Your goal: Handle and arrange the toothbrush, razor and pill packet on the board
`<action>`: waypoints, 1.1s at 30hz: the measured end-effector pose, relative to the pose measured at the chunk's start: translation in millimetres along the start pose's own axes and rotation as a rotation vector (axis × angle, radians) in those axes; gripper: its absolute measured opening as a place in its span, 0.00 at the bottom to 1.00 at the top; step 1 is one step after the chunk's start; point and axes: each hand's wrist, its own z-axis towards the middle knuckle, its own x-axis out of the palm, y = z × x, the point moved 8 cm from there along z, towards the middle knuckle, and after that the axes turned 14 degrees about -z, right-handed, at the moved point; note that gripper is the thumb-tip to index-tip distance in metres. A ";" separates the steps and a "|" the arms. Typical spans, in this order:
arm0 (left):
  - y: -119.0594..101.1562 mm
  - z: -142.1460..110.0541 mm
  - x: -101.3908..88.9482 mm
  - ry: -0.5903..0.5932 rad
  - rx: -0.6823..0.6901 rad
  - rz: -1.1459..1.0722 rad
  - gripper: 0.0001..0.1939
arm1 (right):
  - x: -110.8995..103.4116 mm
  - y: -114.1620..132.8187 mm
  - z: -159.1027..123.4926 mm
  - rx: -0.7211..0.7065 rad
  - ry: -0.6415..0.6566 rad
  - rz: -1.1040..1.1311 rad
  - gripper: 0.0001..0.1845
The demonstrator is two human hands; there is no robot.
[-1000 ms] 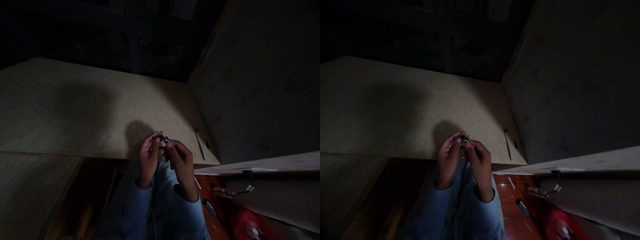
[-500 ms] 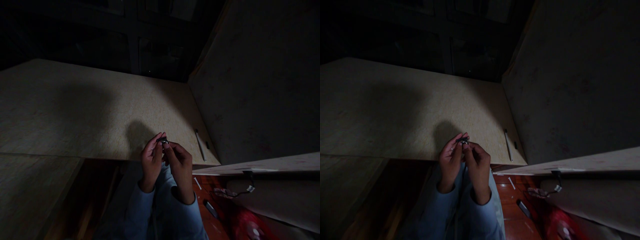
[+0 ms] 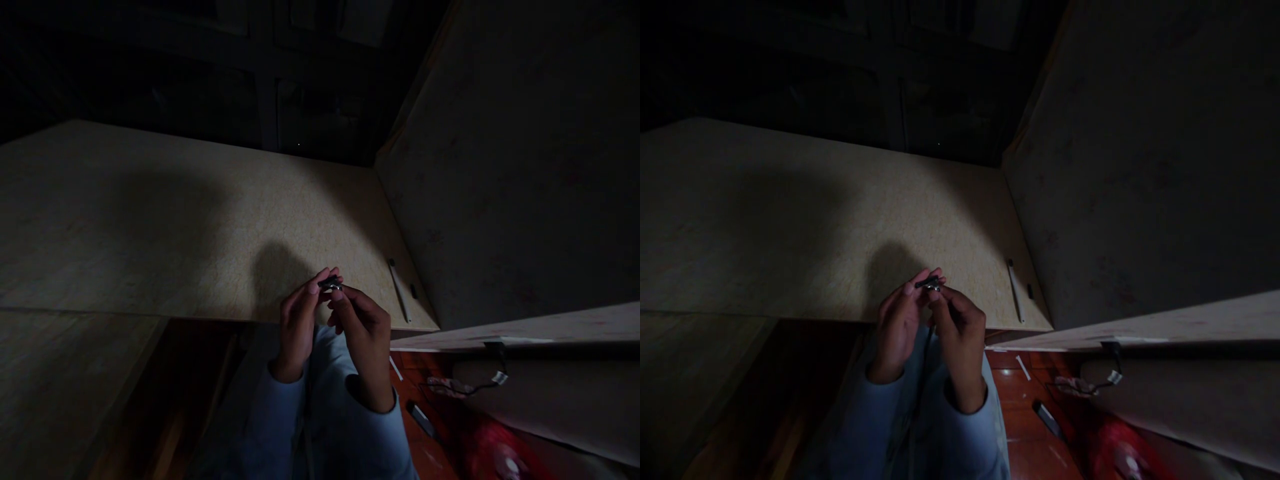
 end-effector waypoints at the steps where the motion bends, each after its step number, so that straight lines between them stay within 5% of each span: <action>1: 1.0 0.8 -0.1 0.002 -0.024 -0.027 0.19 | -0.8 0.7 -0.2 -0.008 0.004 0.001 0.13; 7: 2.5 2.8 -1.1 0.028 -0.118 -0.141 0.19 | -5.0 6.9 -2.4 -0.102 0.049 -0.041 0.11; 15: -6.8 0.0 4.3 0.053 -0.073 -0.182 0.19 | -9.4 21.6 -7.3 -0.243 0.079 -0.051 0.13; 33: -10.9 -0.6 10.9 0.082 -0.041 -0.193 0.16 | -12.7 28.3 -9.1 -0.279 0.046 -0.084 0.13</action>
